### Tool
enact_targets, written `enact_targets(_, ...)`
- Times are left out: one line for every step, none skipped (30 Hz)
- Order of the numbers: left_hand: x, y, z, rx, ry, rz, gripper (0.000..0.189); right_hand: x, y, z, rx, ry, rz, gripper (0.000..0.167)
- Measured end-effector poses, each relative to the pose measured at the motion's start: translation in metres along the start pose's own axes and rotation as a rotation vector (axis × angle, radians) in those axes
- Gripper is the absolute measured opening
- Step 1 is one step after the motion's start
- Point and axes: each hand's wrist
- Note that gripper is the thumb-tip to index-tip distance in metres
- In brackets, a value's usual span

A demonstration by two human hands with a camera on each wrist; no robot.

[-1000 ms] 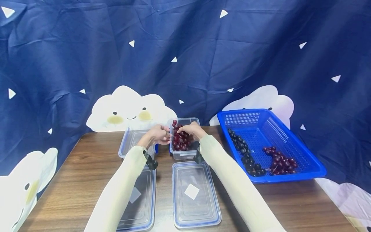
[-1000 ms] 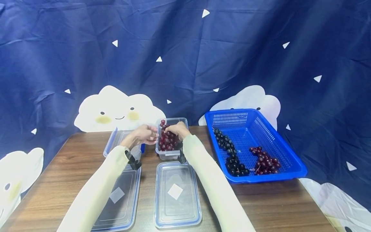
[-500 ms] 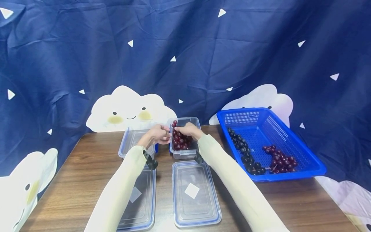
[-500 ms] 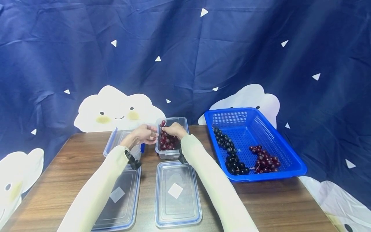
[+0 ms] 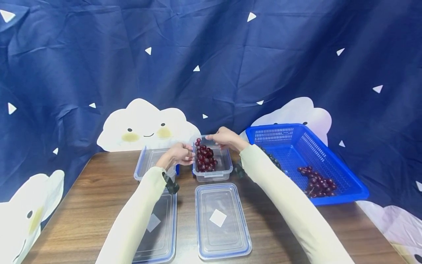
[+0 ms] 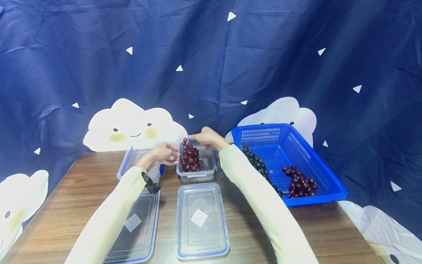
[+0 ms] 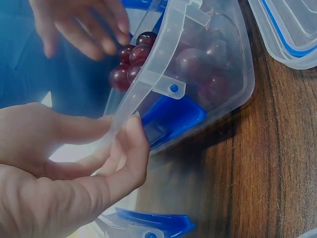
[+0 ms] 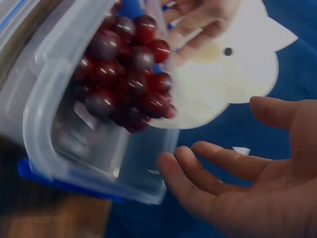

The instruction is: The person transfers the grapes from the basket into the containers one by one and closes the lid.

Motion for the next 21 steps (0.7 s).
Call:
enact_targets(0.0,0.0,0.0,0.0,0.0,-0.001,0.049,-0.006,0.001,-0.004,-0.013,0.012,-0.007,0.04)
enact_targets(0.0,0.0,0.0,0.001,0.001,0.0,0.048,-0.012,0.003,-0.007,-0.024,0.022,-0.007,0.044)
enact_targets(-0.001,0.0,0.0,0.0,0.002,-0.001,0.048,-0.017,0.003,-0.01,-0.039,0.029,-0.013,0.044)
enact_targets(-0.001,0.0,-0.001,0.003,0.002,0.001,0.049,-0.023,0.004,-0.015,-0.051,0.035,-0.017,0.042)
enact_targets(-0.001,0.0,-0.001,0.004,0.002,0.004,0.049,-0.029,0.004,-0.019,-0.059,0.038,-0.025,0.038)
enact_targets(-0.001,0.0,-0.001,0.004,0.0,0.005,0.049,-0.034,0.005,-0.024,-0.066,0.038,-0.029,0.035)
enact_targets(-0.001,0.0,-0.001,0.005,-0.003,0.006,0.049,-0.04,0.004,-0.028,-0.072,0.036,-0.037,0.033)
enact_targets(0.0,0.0,-0.001,0.006,-0.007,0.004,0.048,-0.046,0.004,-0.033,-0.08,0.03,-0.048,0.034)
enact_targets(0.0,0.0,-0.002,0.009,-0.009,0.002,0.048,-0.052,0.004,-0.039,-0.092,0.027,-0.062,0.039)
enact_targets(0.001,0.0,-0.002,0.012,-0.009,0.001,0.048,-0.059,0.003,-0.045,-0.098,0.021,-0.074,0.045)
enact_targets(0.002,-0.001,-0.002,0.013,-0.009,-0.002,0.048,-0.066,0.001,-0.051,-0.107,0.013,-0.101,0.052)
enact_targets(0.002,-0.001,-0.002,0.015,-0.008,-0.003,0.048,-0.073,-0.001,-0.056,-0.116,0.005,-0.13,0.057)
enact_targets(0.003,-0.001,-0.003,0.017,-0.005,-0.003,0.048,-0.08,-0.004,-0.062,-0.12,-0.003,-0.16,0.061)
enact_targets(0.004,0.0,-0.003,0.019,-0.003,0.0,0.048,-0.088,-0.008,-0.068,-0.124,-0.013,-0.191,0.066)
enact_targets(0.005,0.0,-0.003,0.022,0.001,0.004,0.048,-0.095,-0.013,-0.073,-0.123,-0.018,-0.21,0.069)
enact_targets(0.005,0.0,-0.004,0.022,0.002,0.006,0.048,-0.102,-0.018,-0.077,-0.119,-0.028,-0.229,0.072)
enact_targets(0.006,0.0,-0.004,0.023,0.002,0.01,0.048,-0.109,-0.024,-0.082,-0.117,-0.035,-0.246,0.075)
enact_targets(0.006,0.0,-0.004,0.025,0.001,0.016,0.047,-0.116,-0.031,-0.085,-0.112,-0.04,-0.253,0.078)
enact_targets(0.006,0.0,-0.005,0.027,0.0,0.018,0.047,-0.122,-0.038,-0.087,-0.101,-0.047,-0.259,0.081)
enact_targets(0.006,0.0,-0.005,0.03,0.0,0.02,0.046,-0.128,-0.046,-0.09,-0.095,-0.052,-0.262,0.084)
enact_targets(0.007,0.001,-0.005,0.034,0.001,0.023,0.046,-0.133,-0.055,-0.091,-0.084,-0.055,-0.263,0.087)
Point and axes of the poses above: each hand's wrist, its own z-axis towards the middle knuckle, its own x-axis out of the palm, y = z × x
